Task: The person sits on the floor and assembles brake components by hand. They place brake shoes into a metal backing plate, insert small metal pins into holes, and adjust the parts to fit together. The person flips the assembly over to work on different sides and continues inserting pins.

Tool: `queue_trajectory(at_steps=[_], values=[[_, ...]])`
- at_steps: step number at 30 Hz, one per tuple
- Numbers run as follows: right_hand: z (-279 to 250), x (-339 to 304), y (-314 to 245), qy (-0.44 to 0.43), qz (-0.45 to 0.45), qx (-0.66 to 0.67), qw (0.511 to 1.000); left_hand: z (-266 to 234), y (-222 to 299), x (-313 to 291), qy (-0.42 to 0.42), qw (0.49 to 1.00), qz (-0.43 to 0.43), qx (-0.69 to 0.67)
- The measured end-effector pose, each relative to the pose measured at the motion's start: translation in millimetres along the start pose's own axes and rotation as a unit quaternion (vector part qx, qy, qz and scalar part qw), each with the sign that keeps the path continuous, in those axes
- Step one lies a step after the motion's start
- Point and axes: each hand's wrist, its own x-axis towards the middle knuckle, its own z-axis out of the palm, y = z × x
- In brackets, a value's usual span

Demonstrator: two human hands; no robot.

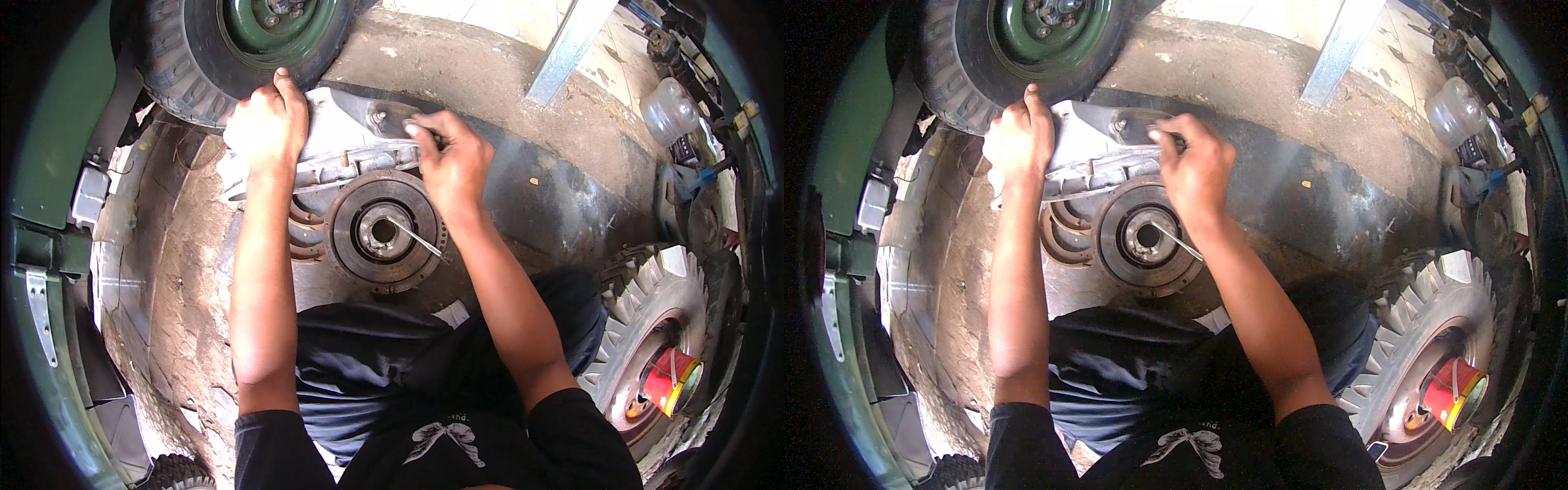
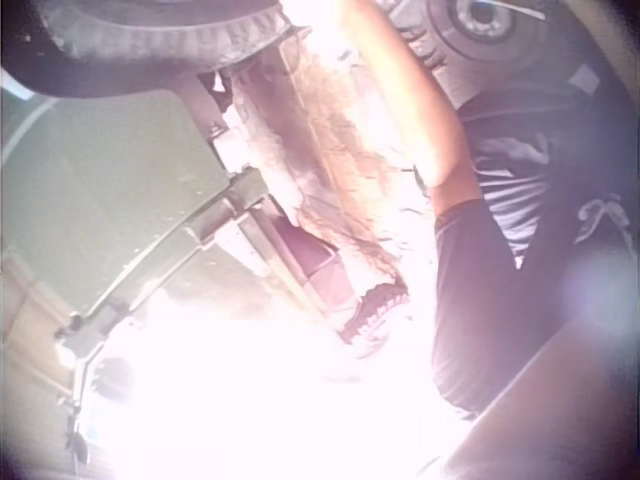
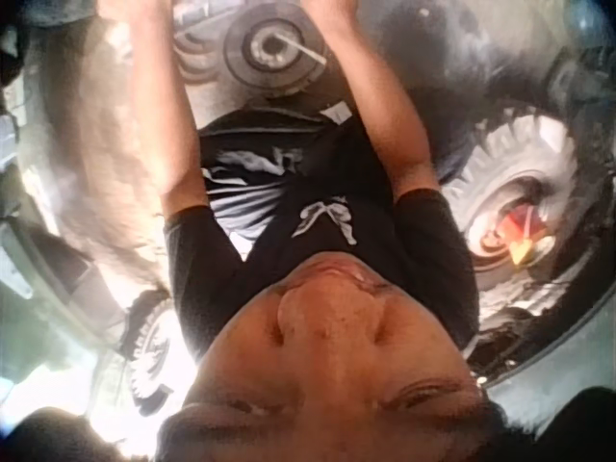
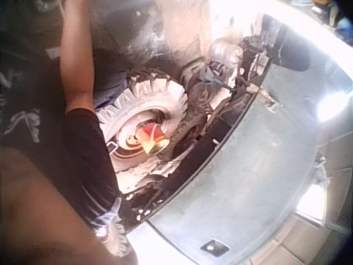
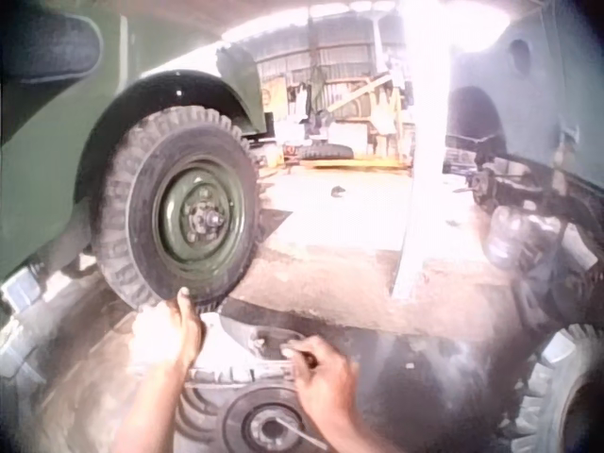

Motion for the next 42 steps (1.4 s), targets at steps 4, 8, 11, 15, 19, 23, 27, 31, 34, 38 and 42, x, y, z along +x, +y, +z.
queue_trajectory(at_steps=[4,8,11,15,19,23,27,31,34,38,42], values=[[2,-10,-24,0.000,-0.048,0.042,0.998,4,-10,1,0.066,0.998,0.022,-0.002],[-5,-12,9,0.020,0.001,0.054,0.998,6,-12,-8,0.069,0.997,0.034,0.019],[-12,-20,22,0.017,0.036,0.009,0.999,0,-10,-17,0.051,0.999,0.010,0.001],[-12,-34,37,0.025,0.096,0.039,0.994,-12,-6,-34,0.024,1.000,0.012,0.006],[-5,-36,49,0.042,0.199,0.116,0.972,-21,-13,-51,0.019,0.995,0.099,0.020],[7,-43,51,0.045,0.303,0.220,0.926,-24,-46,-60,0.013,0.960,0.257,-0.110],[12,-47,56,0.077,0.273,0.274,0.919,-19,-64,-69,0.025,0.954,0.270,-0.124],[5,-50,39,0.093,0.222,0.295,0.925,-20,-68,-77,0.039,0.965,0.230,-0.118],[-7,-48,13,0.033,0.062,0.133,0.989,-20,-65,-77,0.033,0.979,0.181,-0.089],[0,-43,23,0.089,0.068,0.107,0.988,-23,-44,-77,0.022,0.987,0.152,-0.046],[-6,-52,-2,0.053,0.072,0.129,0.988,-18,-54,-78,0.037,0.985,0.162,-0.047]])
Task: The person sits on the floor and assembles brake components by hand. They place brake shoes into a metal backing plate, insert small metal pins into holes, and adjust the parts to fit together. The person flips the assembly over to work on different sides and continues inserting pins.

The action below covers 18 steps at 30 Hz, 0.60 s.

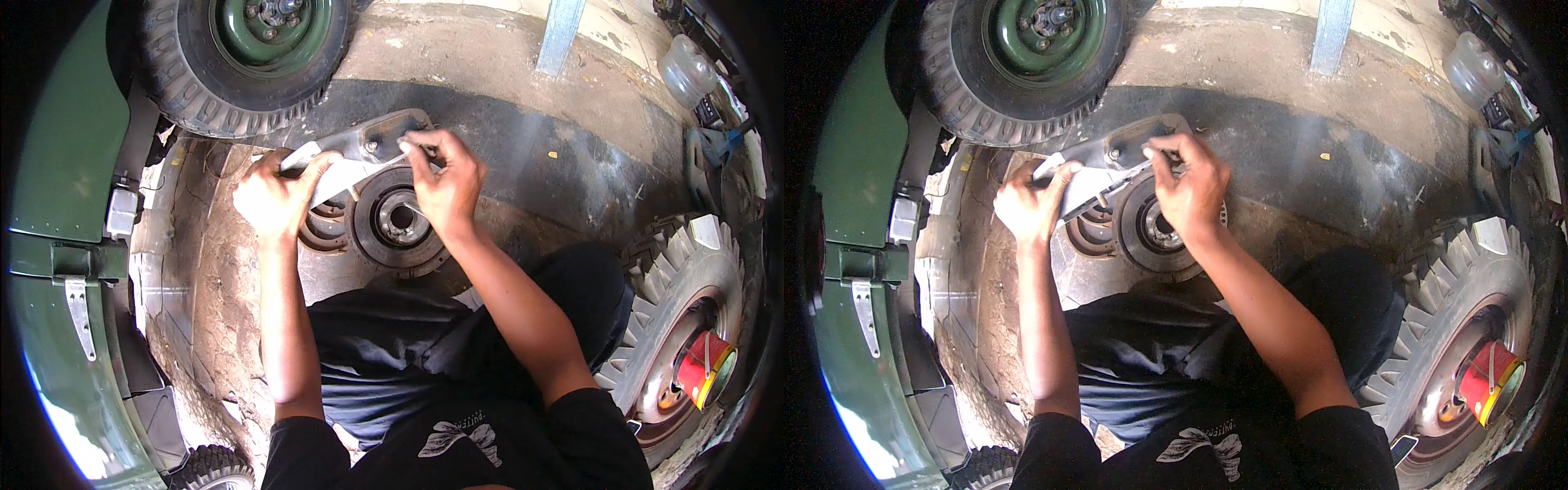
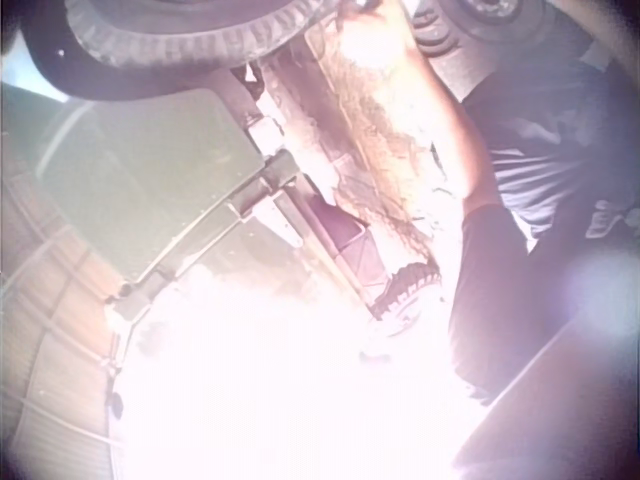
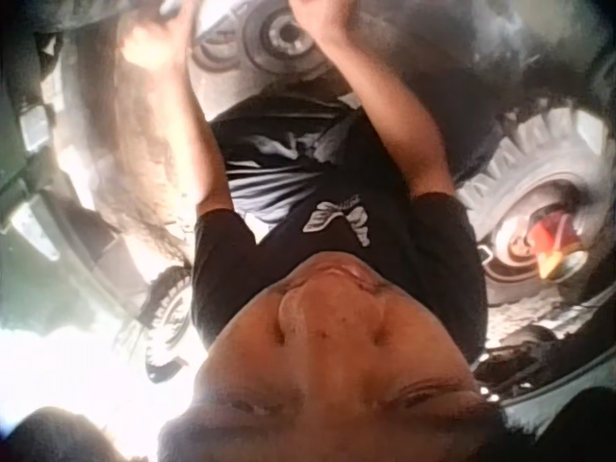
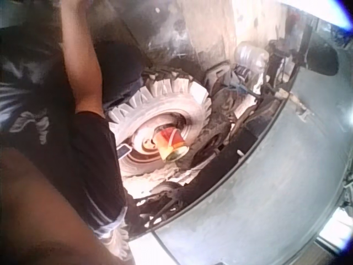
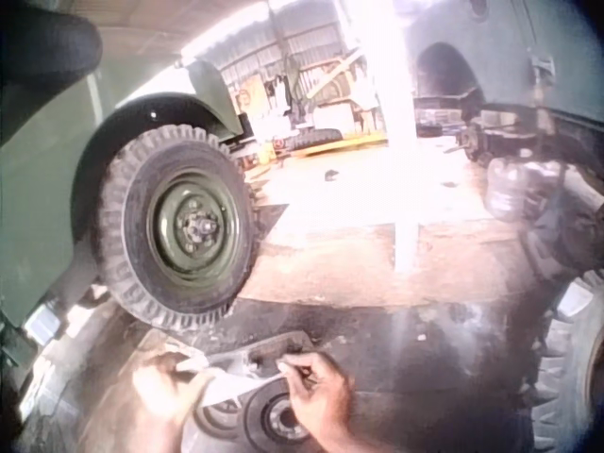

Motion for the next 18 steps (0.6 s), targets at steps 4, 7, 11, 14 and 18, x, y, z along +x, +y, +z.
queue_trajectory(at_steps=[4,7,11,14,18], values=[[-3,11,11,0.031,0.020,-0.039,0.999,1,4,-1,0.005,1.000,-0.006,-0.003],[-3,1,-1,-0.004,-0.042,-0.040,0.998,1,3,1,0.005,1.000,-0.013,-0.008],[-1,11,14,0.012,0.009,-0.048,0.999,3,0,4,0.009,1.000,-0.018,0.003],[2,2,8,-0.021,-0.025,-0.021,0.999,5,-5,6,0.018,1.000,-0.019,0.002],[-3,24,15,-0.007,0.066,-0.040,0.997,8,-7,4,0.011,0.999,-0.028,0.015]])
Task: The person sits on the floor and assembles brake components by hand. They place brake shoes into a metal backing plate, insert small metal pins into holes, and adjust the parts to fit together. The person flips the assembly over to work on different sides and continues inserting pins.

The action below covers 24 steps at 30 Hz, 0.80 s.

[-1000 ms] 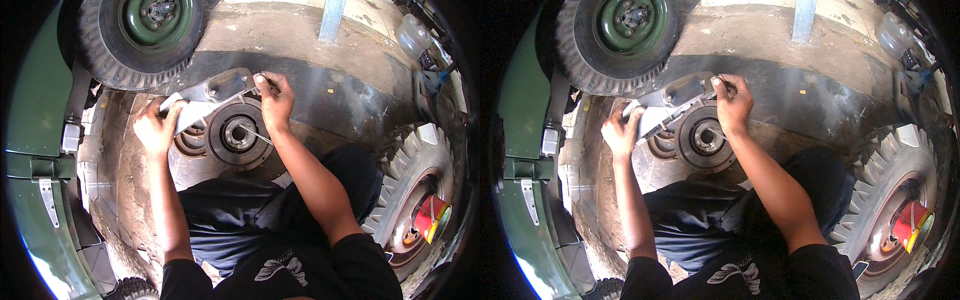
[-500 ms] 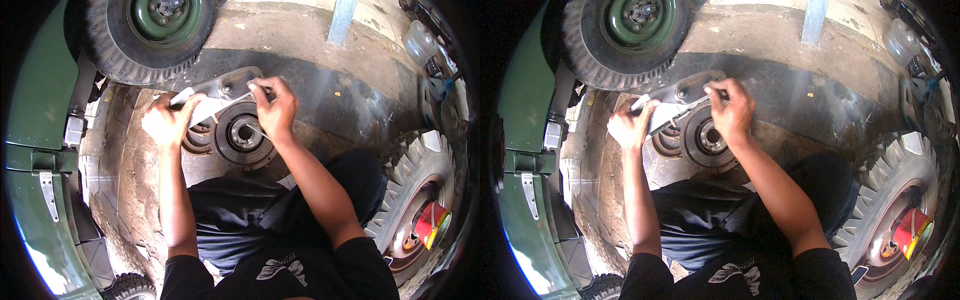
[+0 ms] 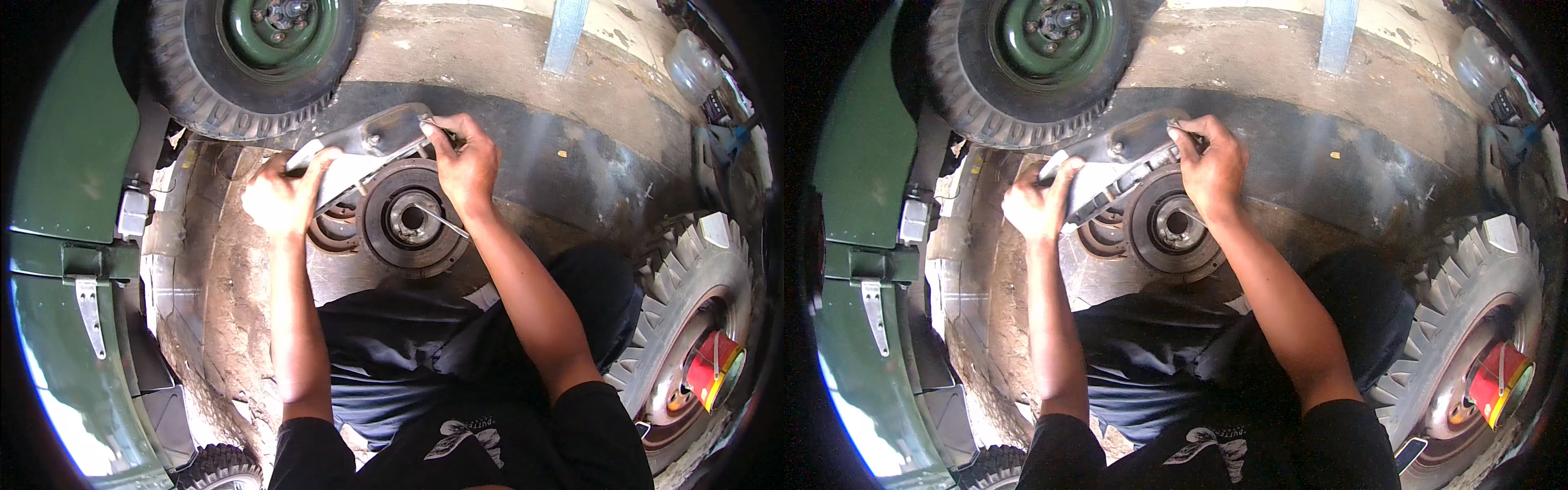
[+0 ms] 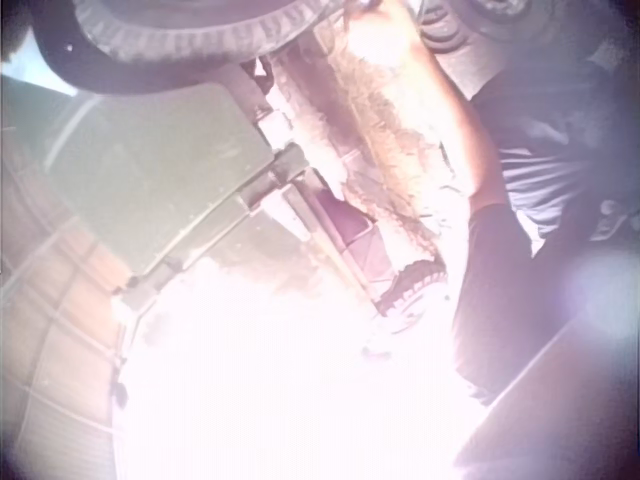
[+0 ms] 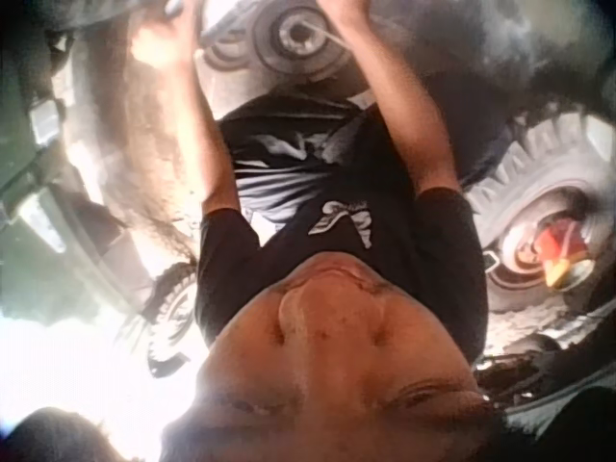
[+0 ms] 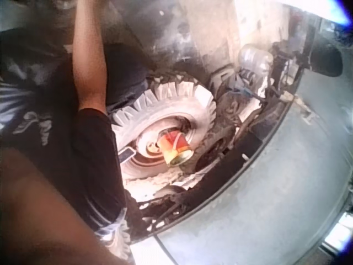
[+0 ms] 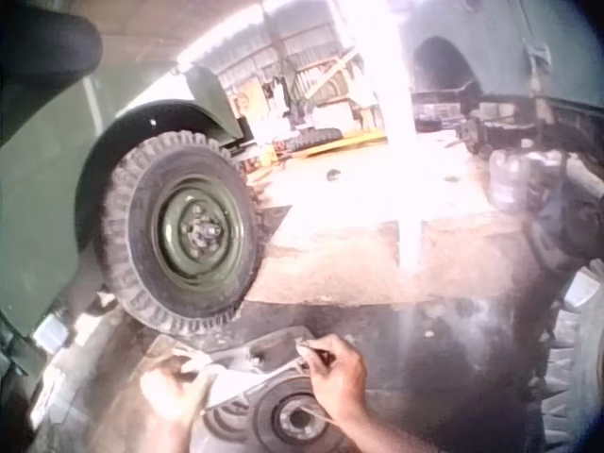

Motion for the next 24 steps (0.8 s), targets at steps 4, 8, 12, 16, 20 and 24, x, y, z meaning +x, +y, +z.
queue_trajectory(at_steps=[4,8,12,16,20,24], values=[[0,-23,-16,-0.036,-0.071,0.000,0.997,-4,1,-5,0.011,1.000,0.001,-0.029],[-3,-6,-1,0.013,-0.017,-0.040,0.999,-6,13,-2,-0.007,1.000,-0.010,0.003],[-1,-16,-12,-0.041,-0.059,0.017,0.997,-9,12,-4,-0.005,1.000,-0.016,0.008],[3,-20,-18,-0.011,-0.130,0.018,0.991,-4,15,-6,0.012,1.000,-0.010,0.004],[-1,-10,-13,0.004,-0.066,0.002,0.998,-7,12,-4,0.003,1.000,-0.017,-0.004],[2,-26,-26,-0.013,-0.122,0.042,0.992,2,6,-8,0.064,0.998,0.019,-0.012]])
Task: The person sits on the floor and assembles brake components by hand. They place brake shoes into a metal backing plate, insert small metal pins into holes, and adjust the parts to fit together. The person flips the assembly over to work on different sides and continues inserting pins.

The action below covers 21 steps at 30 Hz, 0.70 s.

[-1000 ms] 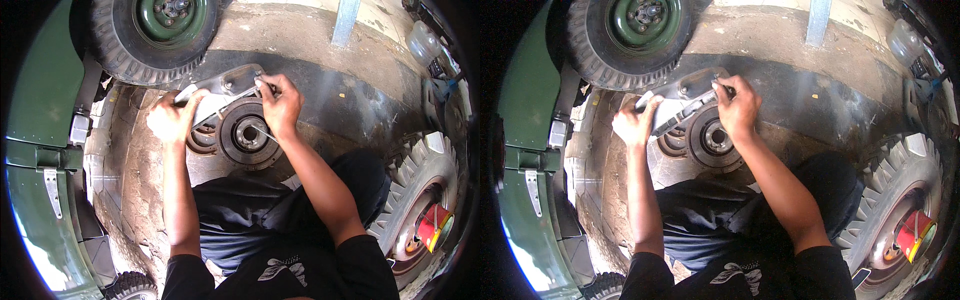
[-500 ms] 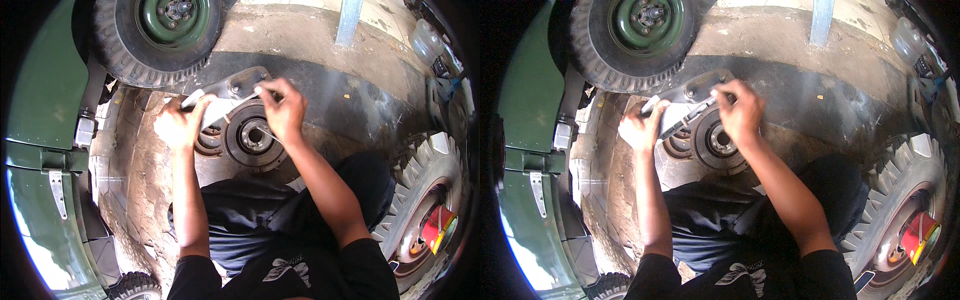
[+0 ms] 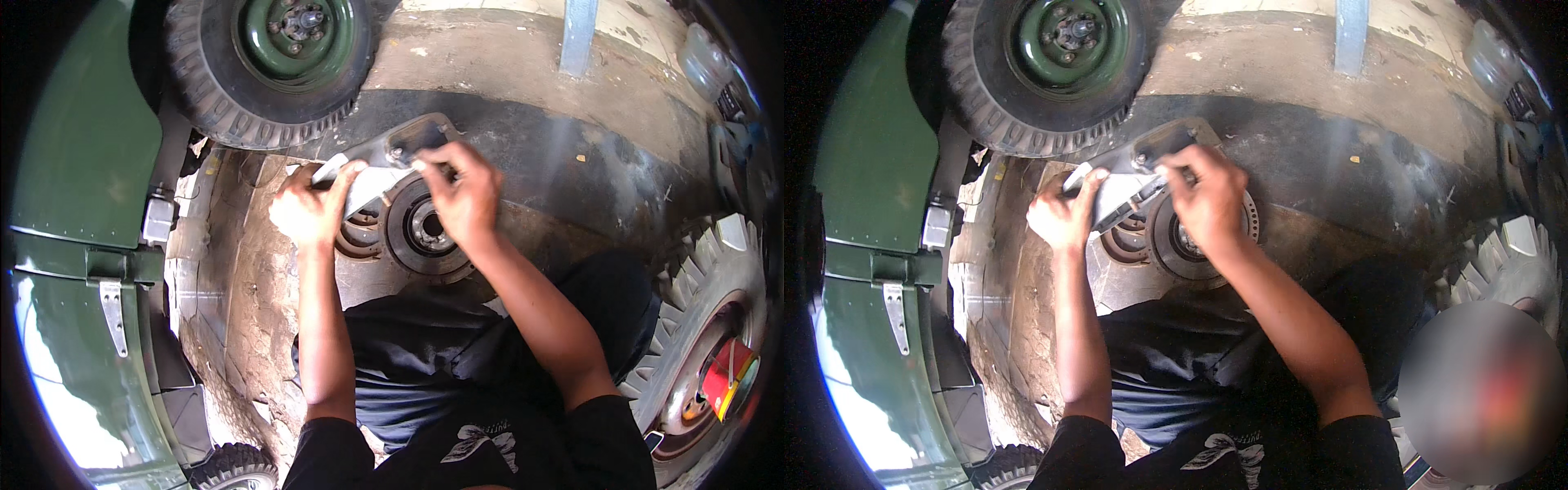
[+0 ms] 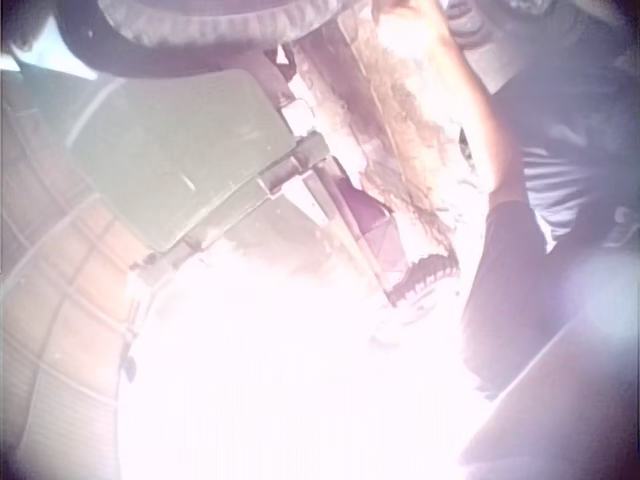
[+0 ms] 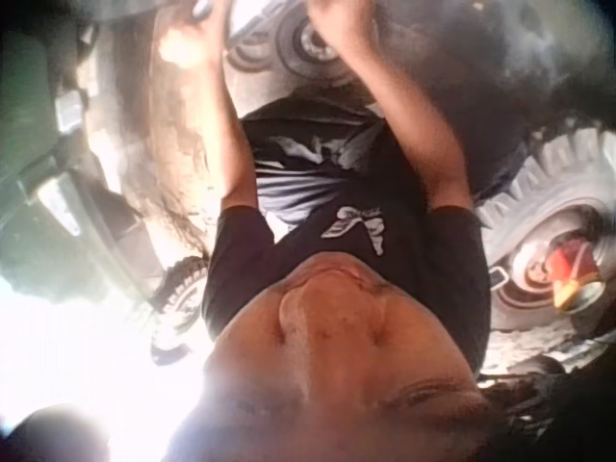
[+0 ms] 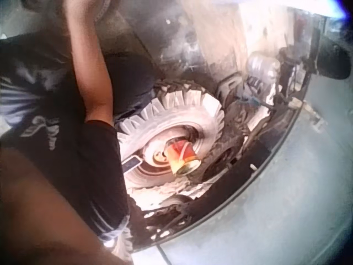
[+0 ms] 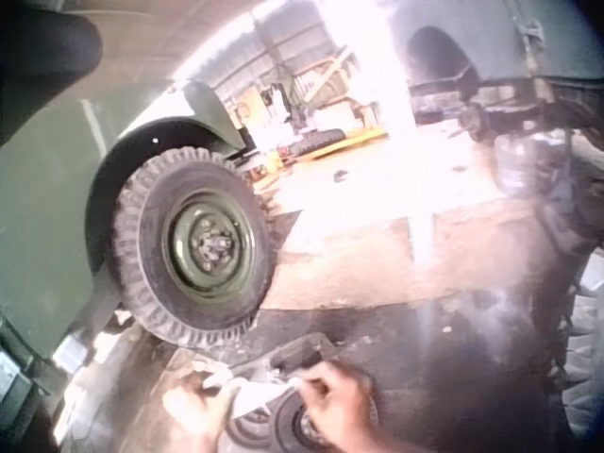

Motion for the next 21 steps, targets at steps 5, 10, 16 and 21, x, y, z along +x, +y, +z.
queue_trajectory(at_steps=[5,10,16,21], values=[[-6,19,29,0.025,0.097,-0.074,0.992,-4,5,1,-0.029,0.999,-0.010,0.020],[-1,9,11,-0.024,0.042,-0.040,0.998,-7,5,4,-0.060,0.998,-0.028,0.012],[-3,4,-11,-0.065,0.061,-0.024,0.996,-3,9,0,-0.020,0.999,-0.012,0.026],[-4,20,19,0.015,0.067,-0.039,0.997,-3,16,3,-0.006,1.000,-0.002,0.023]])
